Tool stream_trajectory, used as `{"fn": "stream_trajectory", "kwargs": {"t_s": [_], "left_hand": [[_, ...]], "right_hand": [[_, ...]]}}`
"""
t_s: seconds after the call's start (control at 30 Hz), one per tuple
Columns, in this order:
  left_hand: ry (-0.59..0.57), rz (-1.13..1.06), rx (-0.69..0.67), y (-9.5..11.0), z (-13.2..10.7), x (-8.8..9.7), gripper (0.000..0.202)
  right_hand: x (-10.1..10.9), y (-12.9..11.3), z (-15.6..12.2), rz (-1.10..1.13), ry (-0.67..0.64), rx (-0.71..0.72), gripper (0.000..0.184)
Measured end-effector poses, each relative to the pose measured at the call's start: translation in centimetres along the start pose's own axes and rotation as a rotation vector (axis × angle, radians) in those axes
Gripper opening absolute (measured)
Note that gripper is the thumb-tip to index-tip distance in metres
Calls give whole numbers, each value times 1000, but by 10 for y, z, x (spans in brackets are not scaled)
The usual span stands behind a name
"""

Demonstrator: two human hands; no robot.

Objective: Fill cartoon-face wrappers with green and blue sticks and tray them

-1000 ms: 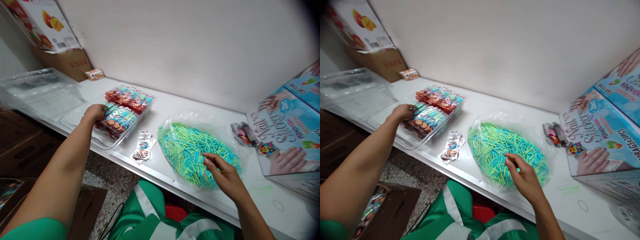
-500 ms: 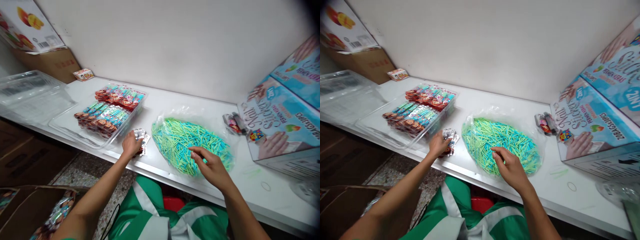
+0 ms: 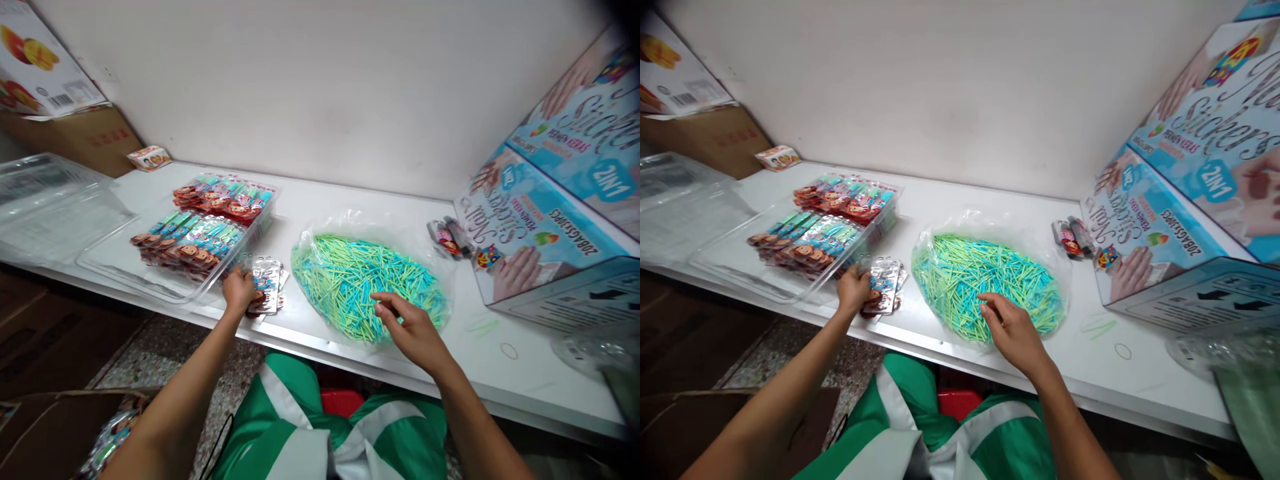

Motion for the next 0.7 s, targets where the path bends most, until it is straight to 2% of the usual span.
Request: {"fn": "stream_trajectory", "kwargs": {"t_s": [0.07,0.13,0.17,0.2,0.23,0.3,0.33,0.4,0.53,0.63,0.7], "left_hand": [[28,-61,-83,10,-7,6,31],[27,-283,-124,27,-23,10,31],[-26,-447,-109,38,-35,9,31],[-132,-618,-56,50,-49,7,32],[-287,-759,18,63,-65,3,35],[-590,-928,147,86,-98,-8,36],[-689,-981,194,95,-112,-13,35],[-811,-1059,273,106,-131,-23,35],[-925,-1108,412,107,-140,-39,38],[-929,-1084,467,103,-140,-46,34],[-913,-1051,486,102,-143,-48,32]], "right_hand": [[-4,-3,0,5,20,-9,27],[-13,-10,2,66,40,-57,28],[-20,-14,3,121,42,-93,29],[-28,-19,5,196,30,-126,33],[-37,-23,7,268,-6,-139,39],[-53,-30,11,380,-112,-131,39],[-59,-31,12,412,-147,-129,31],[-68,-30,12,465,-222,-121,27],[-70,-22,1,543,-311,-116,29],[-62,-13,-6,511,-370,-125,32],[-52,-3,-3,386,-364,-152,35]]}}
Point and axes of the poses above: each hand's wrist, its own z-axis towards the middle knuckle, its own x-axis out of the back of the hand, y = z × x, the point moved 1 cm from there along z, towards the middle knuckle, and after that the axes turned 12 degrees about -z, right-handed, at the moved point
